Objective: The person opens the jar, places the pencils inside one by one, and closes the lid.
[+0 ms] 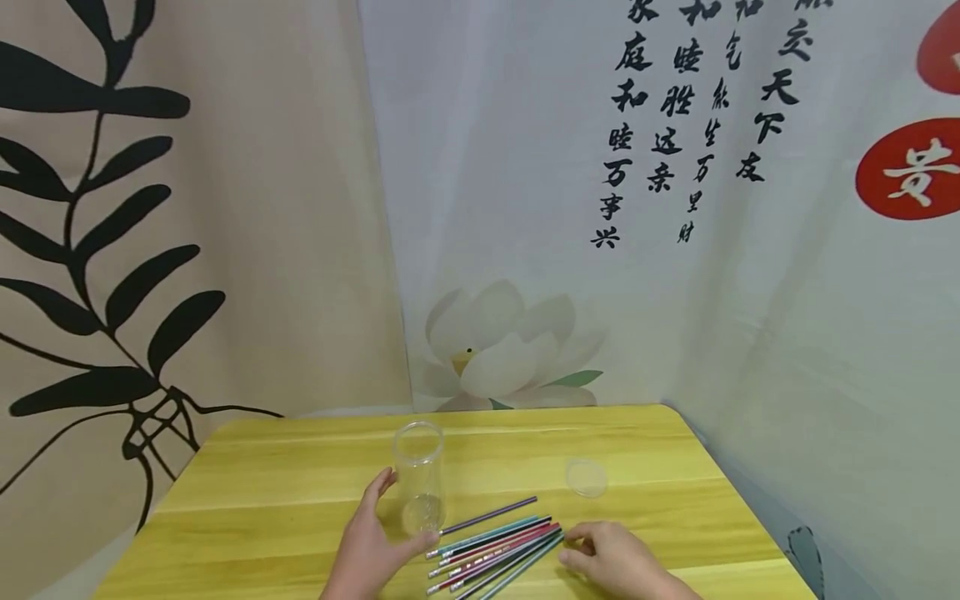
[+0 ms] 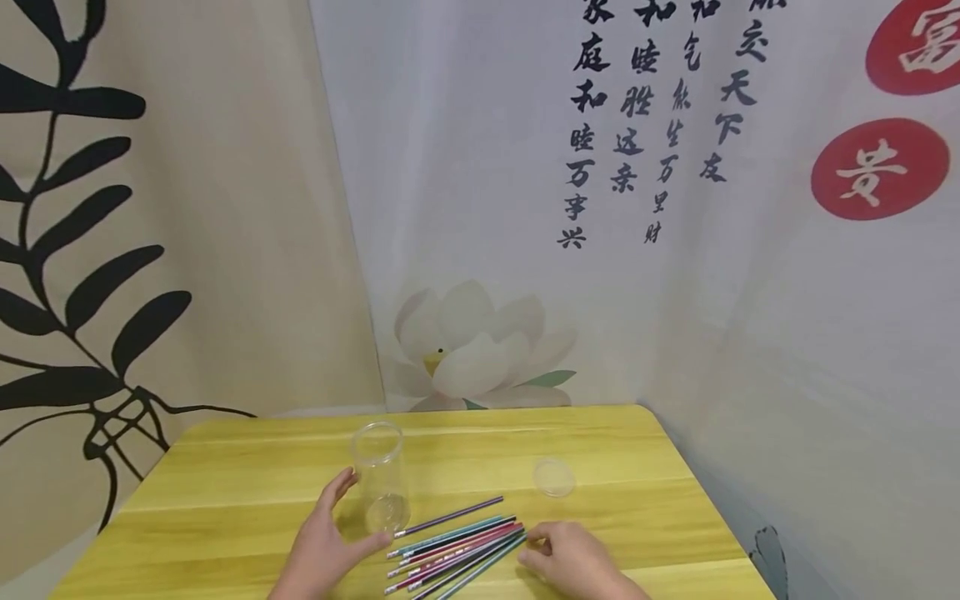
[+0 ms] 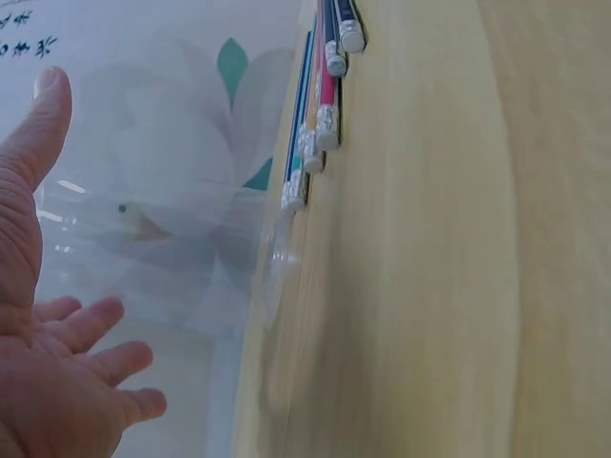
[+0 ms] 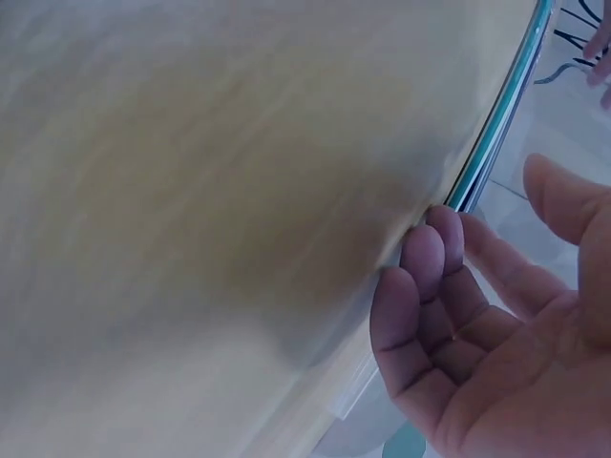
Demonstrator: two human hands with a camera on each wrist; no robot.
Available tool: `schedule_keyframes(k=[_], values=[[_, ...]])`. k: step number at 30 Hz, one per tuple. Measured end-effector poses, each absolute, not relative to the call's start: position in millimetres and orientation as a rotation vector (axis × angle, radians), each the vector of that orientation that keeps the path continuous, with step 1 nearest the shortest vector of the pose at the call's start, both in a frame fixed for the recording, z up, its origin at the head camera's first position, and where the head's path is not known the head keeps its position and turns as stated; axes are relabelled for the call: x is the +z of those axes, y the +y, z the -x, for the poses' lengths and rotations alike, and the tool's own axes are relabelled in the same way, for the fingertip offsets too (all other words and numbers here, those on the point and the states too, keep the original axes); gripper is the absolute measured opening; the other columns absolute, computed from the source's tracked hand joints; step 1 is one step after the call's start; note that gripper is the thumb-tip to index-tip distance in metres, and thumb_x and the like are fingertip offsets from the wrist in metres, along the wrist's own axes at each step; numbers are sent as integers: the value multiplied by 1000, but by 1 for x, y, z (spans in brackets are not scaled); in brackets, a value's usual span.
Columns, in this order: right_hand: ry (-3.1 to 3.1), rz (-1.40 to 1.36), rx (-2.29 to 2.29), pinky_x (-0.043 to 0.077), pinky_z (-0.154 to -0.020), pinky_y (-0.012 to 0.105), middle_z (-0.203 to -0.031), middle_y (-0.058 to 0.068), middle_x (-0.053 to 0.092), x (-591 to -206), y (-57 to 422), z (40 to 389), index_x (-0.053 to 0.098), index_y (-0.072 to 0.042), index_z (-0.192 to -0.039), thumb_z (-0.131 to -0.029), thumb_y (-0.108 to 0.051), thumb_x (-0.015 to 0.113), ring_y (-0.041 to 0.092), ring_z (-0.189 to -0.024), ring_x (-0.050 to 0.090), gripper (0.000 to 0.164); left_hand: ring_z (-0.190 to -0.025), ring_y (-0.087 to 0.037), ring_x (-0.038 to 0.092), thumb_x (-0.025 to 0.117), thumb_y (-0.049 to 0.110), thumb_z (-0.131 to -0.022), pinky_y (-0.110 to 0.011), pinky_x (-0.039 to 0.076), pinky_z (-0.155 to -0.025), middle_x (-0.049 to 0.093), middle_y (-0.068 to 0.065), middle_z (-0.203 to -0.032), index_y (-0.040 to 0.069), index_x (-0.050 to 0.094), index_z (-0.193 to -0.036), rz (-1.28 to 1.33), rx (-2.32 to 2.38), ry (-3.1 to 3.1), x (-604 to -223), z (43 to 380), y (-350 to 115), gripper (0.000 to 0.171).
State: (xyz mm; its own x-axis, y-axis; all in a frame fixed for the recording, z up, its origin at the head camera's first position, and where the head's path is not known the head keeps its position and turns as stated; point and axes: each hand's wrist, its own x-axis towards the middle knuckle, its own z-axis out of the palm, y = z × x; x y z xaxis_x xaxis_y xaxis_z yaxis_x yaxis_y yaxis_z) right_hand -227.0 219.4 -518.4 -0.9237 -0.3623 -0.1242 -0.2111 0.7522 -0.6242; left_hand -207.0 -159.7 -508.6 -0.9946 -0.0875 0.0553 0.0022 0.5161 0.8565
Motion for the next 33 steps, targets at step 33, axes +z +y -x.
schedule_keyframes(k=[33], values=[[2977,682,-797,52,-64,25,-89,-6,77,-524,202,225,80,-11,-109,-96,-31,80,-1,-76,64,24,-140,-51,56,91,54,-81,-70,47,-113,62,-26,-150,10,49,-152,-147,-1540,-2493,-513,232,-136,93]])
